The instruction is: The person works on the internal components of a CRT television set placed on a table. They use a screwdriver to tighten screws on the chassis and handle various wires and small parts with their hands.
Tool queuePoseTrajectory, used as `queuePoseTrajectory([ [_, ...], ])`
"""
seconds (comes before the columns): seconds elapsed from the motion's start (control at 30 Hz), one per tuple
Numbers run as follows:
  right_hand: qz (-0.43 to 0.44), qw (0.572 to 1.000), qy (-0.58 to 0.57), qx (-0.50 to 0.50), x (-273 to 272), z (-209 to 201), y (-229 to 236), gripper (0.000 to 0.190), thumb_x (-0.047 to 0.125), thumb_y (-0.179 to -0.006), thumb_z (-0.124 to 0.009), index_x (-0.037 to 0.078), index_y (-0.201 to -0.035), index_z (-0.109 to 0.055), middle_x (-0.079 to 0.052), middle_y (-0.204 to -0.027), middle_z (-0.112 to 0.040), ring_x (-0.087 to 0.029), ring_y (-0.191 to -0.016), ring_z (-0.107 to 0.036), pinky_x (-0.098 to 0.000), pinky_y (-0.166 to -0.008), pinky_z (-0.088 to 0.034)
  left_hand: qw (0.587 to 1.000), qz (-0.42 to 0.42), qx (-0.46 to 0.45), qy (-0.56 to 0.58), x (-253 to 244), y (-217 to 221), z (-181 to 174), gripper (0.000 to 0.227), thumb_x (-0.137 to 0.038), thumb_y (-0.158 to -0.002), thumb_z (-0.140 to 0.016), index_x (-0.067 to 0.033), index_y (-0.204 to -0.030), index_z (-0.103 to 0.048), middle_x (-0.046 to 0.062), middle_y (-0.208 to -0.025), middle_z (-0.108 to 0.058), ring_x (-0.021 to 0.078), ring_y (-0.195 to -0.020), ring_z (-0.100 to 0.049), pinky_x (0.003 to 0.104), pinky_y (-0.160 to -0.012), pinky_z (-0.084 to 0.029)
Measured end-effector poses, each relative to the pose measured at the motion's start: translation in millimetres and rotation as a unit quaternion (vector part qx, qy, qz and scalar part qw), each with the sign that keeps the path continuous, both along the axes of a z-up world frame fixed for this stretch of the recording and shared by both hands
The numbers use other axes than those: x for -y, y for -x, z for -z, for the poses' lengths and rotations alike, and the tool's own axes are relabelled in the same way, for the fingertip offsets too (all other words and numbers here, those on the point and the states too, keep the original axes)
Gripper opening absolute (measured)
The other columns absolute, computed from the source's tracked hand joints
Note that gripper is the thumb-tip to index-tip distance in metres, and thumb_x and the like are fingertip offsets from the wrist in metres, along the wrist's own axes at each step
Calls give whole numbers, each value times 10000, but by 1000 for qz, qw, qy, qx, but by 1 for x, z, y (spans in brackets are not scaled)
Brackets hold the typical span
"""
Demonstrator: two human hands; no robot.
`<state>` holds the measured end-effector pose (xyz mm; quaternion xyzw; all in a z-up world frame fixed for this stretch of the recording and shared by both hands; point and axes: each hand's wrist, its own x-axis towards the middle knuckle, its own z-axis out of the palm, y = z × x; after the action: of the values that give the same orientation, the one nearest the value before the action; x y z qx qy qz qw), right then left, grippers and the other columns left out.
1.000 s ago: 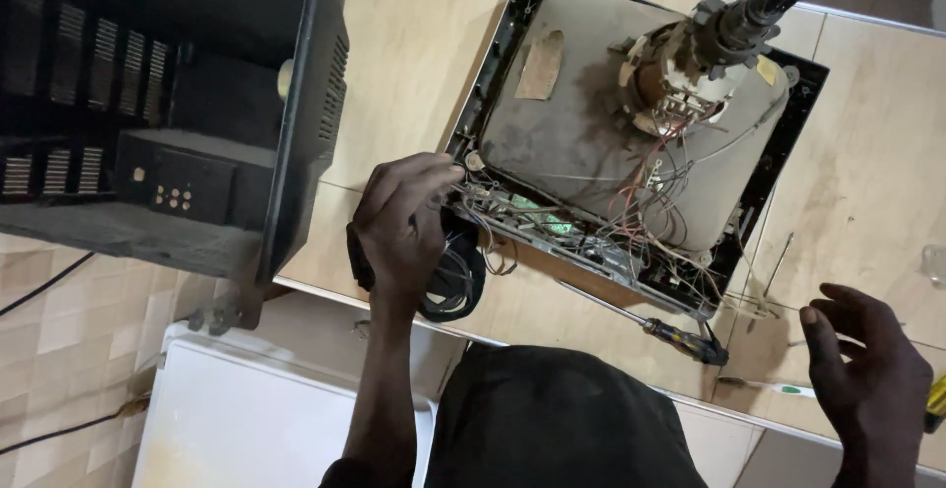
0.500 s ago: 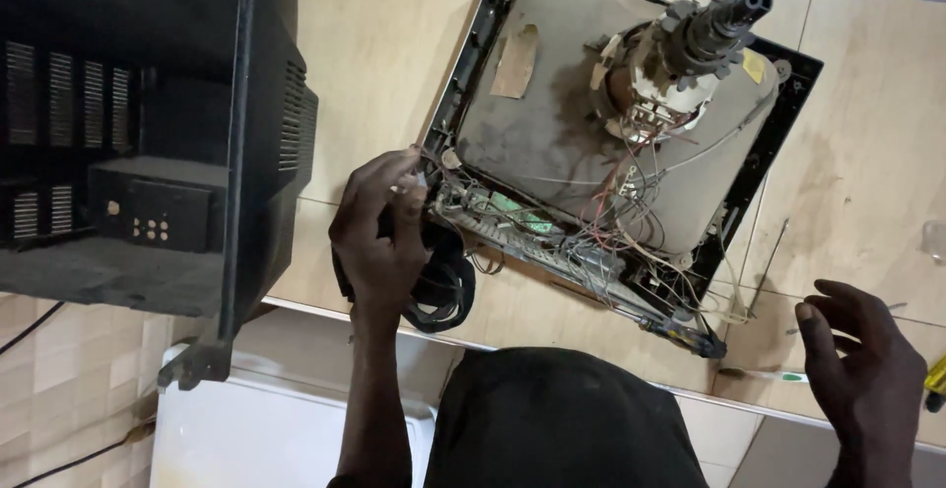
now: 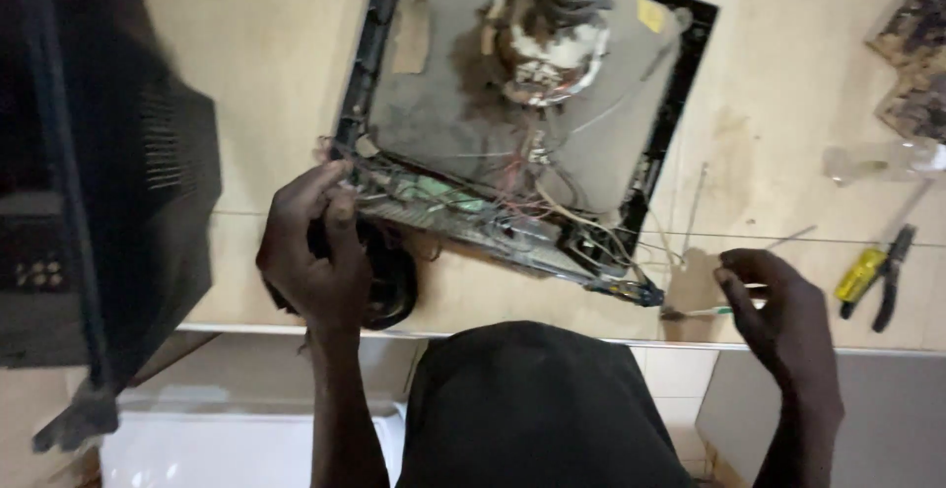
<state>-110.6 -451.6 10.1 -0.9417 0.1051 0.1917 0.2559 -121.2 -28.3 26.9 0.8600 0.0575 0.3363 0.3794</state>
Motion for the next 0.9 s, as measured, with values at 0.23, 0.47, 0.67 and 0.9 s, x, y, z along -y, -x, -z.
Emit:
queuePoseTrajectory([
  [0.23, -17, 999, -32, 7, 6, 12, 27, 252, 237, -979, -655, 57, -1137, -732, -79, -1106, -773, -251, -919, -742, -380, -716, -573, 998, 56, 38, 1, 41, -7, -14, 305, -151, -1103, -483, 88, -1131, -670, 230, -1087, -716, 380, -1028, -723, 463, -911, -604],
  [0.47, -171, 975, -59, 130, -20, 64, 60, 380, 153, -837, -809, 151, -1206, -715, -146, -1058, -604, -357, -1034, -550, -449, -828, -458, 995, 79, 62, -16, 79, -19, -12, 429, -319, -1125, -424, 49, -1200, -633, 204, -1170, -690, 359, -1101, -658, 469, -954, -540],
  [0.67, -145, 978, 25, 147, -31, 84, 65, 372, 134, -815, -814, 224, -1163, -716, -80, -995, -551, -366, -1039, -591, -443, -946, -481, 989, 116, 46, 78, 89, -29, 21, 392, -314, -1148, -383, -26, -1360, -544, 225, -1163, -611, 477, -1107, -613, 580, -972, -472],
  [0.9, -184, 969, 55, 156, -21, 106, 56, 345, 169, -799, -806, 279, -1113, -717, -58, -1090, -531, -384, -1098, -530, -490, -911, -457, 996, 35, -10, 82, 94, -34, 32, 352, -247, -1100, -572, -136, -1423, -488, 105, -1130, -703, 352, -1018, -707, 453, -900, -574],
])
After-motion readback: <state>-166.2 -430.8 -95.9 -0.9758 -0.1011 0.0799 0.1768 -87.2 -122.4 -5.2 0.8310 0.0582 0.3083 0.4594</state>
